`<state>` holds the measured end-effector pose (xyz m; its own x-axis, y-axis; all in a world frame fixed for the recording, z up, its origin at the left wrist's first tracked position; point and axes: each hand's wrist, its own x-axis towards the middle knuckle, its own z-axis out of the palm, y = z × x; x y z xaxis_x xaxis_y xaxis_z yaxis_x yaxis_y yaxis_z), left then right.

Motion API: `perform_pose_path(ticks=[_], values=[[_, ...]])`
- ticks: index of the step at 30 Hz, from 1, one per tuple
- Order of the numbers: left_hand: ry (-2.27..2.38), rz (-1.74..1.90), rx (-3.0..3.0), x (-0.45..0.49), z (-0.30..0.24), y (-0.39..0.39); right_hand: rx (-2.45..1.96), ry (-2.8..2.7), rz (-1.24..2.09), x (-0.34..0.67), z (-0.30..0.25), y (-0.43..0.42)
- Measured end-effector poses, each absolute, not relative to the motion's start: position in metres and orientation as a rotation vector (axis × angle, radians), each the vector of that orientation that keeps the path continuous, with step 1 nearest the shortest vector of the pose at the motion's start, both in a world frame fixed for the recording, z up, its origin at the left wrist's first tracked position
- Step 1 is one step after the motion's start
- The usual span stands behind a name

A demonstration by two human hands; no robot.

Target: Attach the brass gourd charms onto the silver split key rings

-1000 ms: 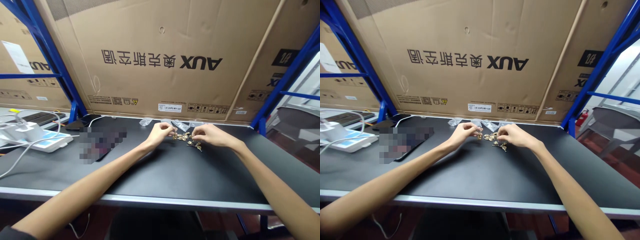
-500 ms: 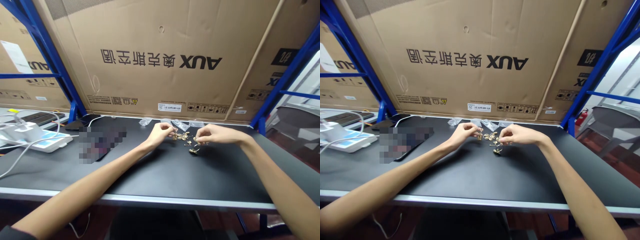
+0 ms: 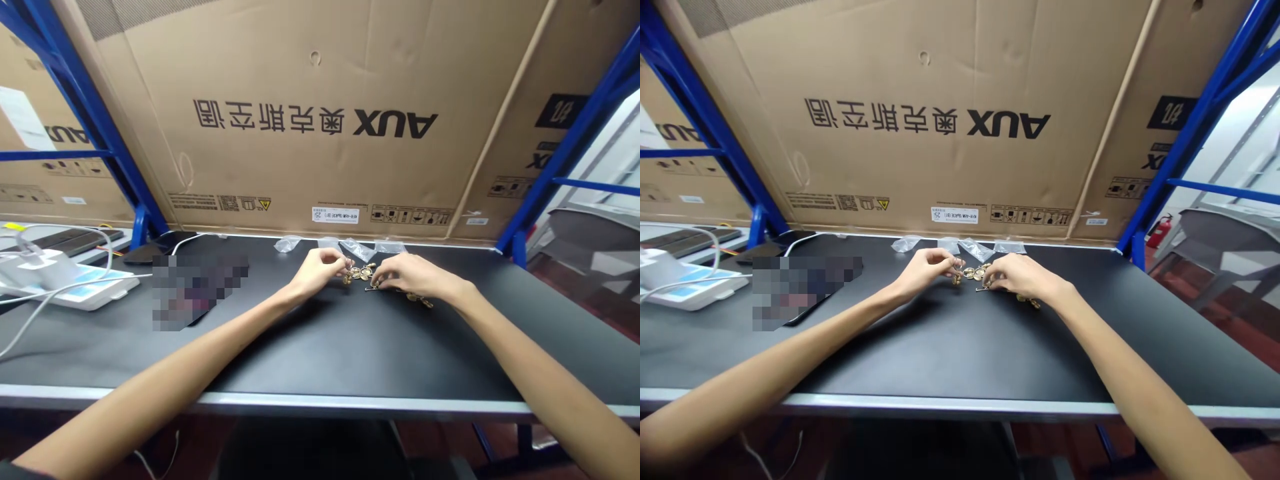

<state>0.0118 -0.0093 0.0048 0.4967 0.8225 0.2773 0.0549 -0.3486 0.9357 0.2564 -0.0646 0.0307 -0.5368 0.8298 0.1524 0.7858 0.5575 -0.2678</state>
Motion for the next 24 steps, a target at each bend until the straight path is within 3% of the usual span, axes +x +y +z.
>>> perform_pose_path(ticks=[10, 24], values=[[0.742, 0.970, 1.781, 0.013, 0.005, -0.009, -1.349, -2.549, 0.056, 0.250, 0.030, -0.068], [0.745, 0.968, 1.760, 0.014, 0.006, -0.011, -1.294, -2.497, 0.169, 0.243, 0.026, -0.070]])
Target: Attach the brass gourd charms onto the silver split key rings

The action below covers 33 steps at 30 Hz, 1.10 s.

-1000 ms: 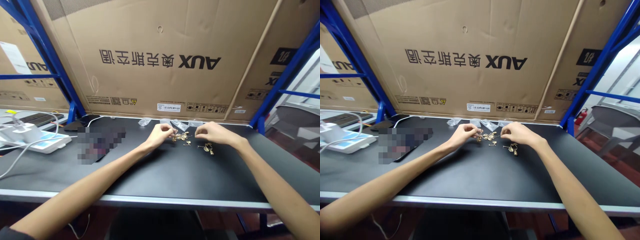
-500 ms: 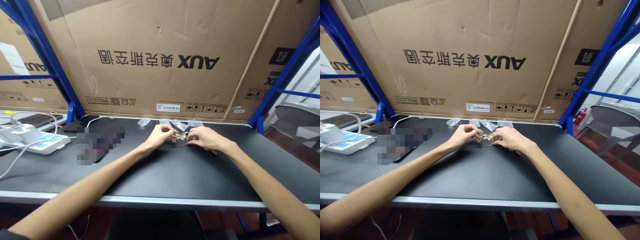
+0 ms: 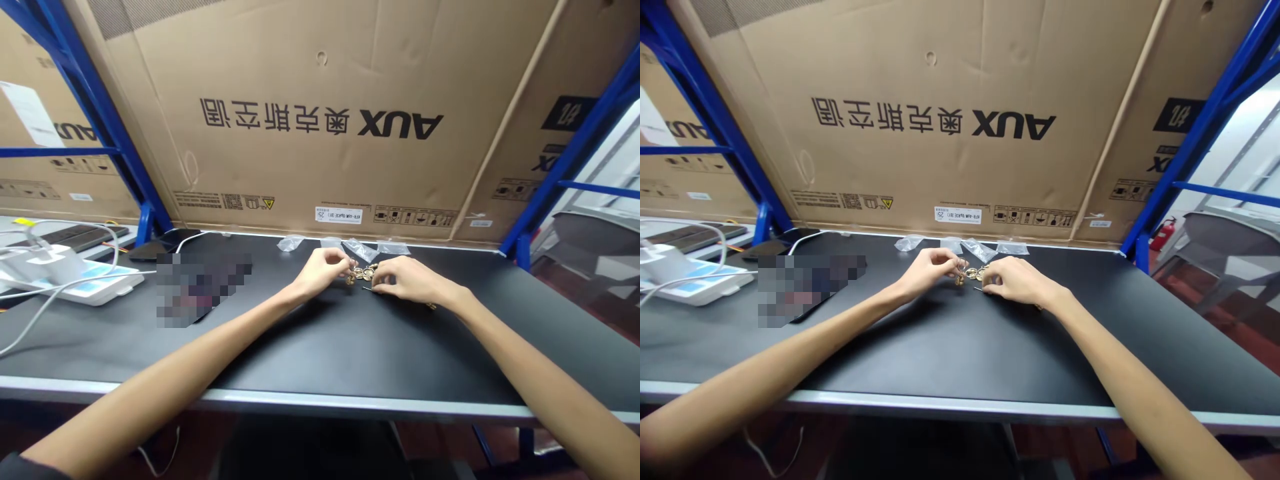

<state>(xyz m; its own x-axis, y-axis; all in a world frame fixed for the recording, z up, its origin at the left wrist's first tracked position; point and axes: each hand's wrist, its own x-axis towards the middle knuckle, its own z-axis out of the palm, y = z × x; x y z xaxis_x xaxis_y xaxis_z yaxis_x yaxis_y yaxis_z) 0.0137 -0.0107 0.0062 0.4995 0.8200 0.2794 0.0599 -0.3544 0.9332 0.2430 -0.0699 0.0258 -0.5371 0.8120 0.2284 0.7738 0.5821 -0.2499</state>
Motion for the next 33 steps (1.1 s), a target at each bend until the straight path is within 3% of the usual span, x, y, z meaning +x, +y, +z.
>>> perform_pose_path(ticks=[22, 33], values=[[0.643, 1.061, 2.416, 0.012, 0.006, -0.024, -1.307, -2.025, 0.141, 0.221, 0.031, -0.079], [0.629, 1.040, 2.410, 0.013, 0.008, -0.030, -1.173, -2.087, 0.102, 0.216, 0.026, -0.081]])
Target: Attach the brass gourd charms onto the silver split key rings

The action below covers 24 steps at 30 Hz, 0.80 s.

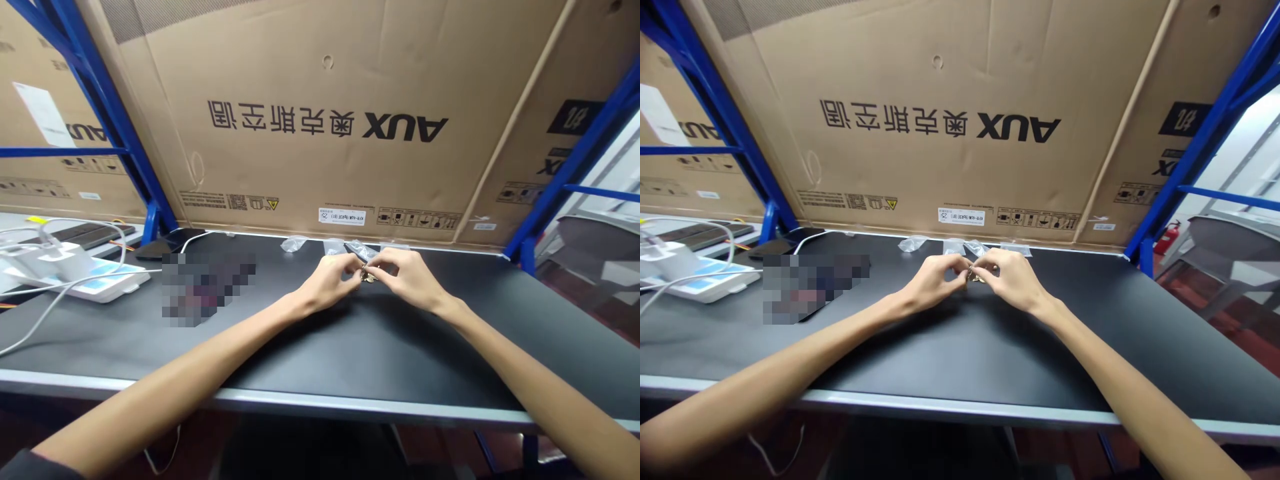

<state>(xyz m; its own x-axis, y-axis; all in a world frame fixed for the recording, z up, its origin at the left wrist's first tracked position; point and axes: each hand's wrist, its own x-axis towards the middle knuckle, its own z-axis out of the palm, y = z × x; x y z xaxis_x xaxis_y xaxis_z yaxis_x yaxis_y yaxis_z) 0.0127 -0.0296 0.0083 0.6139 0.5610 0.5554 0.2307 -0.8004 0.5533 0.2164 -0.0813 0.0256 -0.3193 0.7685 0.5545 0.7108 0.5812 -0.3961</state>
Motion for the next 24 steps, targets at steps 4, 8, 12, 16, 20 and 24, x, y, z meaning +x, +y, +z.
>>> perform_pose_path(ticks=[4, 8, 12, 16, 20, 24], values=[[0.685, 1.019, 2.166, 0.0132, 0.0085, -0.0285, -1.175, -2.109, -0.014, 0.2161, 0.0239, -0.0811], [0.677, 0.995, 2.079, 0.0128, 0.0114, -0.0268, -1.216, -2.075, -0.095, 0.2182, 0.0255, -0.0808], [0.711, 1.019, 2.202, 0.0120, 0.0119, -0.0265, -1.183, -2.095, -0.102, 0.2176, 0.0263, -0.0832], [0.795, 1.071, 2.106, 0.0121, 0.0095, -0.0255, -1.134, -2.161, -0.183, 0.2128, 0.0239, -0.0861], [0.783, 1.162, 2.297, 0.0119, 0.0110, -0.0244, -1.144, -2.192, -0.298, 0.2120, 0.0215, -0.0850], [0.773, 1.197, 2.524, 0.0113, 0.0125, -0.0242, -1.150, -2.153, -0.306, 0.2155, 0.0204, -0.0827]])
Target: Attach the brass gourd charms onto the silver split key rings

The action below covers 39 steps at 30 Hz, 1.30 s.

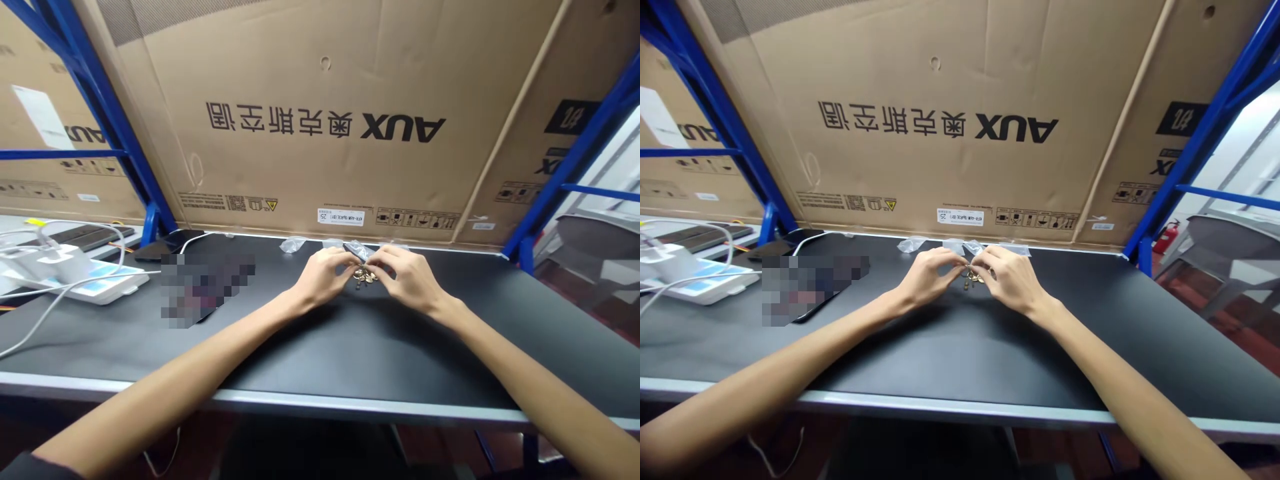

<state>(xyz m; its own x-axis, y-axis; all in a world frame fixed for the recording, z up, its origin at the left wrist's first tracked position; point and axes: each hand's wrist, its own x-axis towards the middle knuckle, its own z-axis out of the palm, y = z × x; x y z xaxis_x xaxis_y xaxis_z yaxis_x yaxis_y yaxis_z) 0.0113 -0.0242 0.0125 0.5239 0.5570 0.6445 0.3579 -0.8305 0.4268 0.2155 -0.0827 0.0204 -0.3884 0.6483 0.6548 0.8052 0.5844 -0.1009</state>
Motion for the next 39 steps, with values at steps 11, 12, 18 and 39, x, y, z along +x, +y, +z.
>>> perform_pose_path(ticks=[11, 12, 18, 39], values=[[0.797, 1.281, 2.746, 0.008, 0.012, -0.019, -1.061, -2.130, -0.403, 0.217, 0.017, -0.080], [0.866, 1.285, 2.671, 0.008, 0.013, -0.021, -1.048, -2.132, -0.407, 0.218, 0.017, -0.079], [0.966, 1.184, 2.200, 0.009, 0.020, -0.031, -0.947, -2.201, -0.573, 0.218, 0.012, -0.078], [0.941, 0.451, 2.464, -0.007, 0.026, -0.008, -1.781, -2.287, 0.817, 0.267, 0.034, -0.072]])
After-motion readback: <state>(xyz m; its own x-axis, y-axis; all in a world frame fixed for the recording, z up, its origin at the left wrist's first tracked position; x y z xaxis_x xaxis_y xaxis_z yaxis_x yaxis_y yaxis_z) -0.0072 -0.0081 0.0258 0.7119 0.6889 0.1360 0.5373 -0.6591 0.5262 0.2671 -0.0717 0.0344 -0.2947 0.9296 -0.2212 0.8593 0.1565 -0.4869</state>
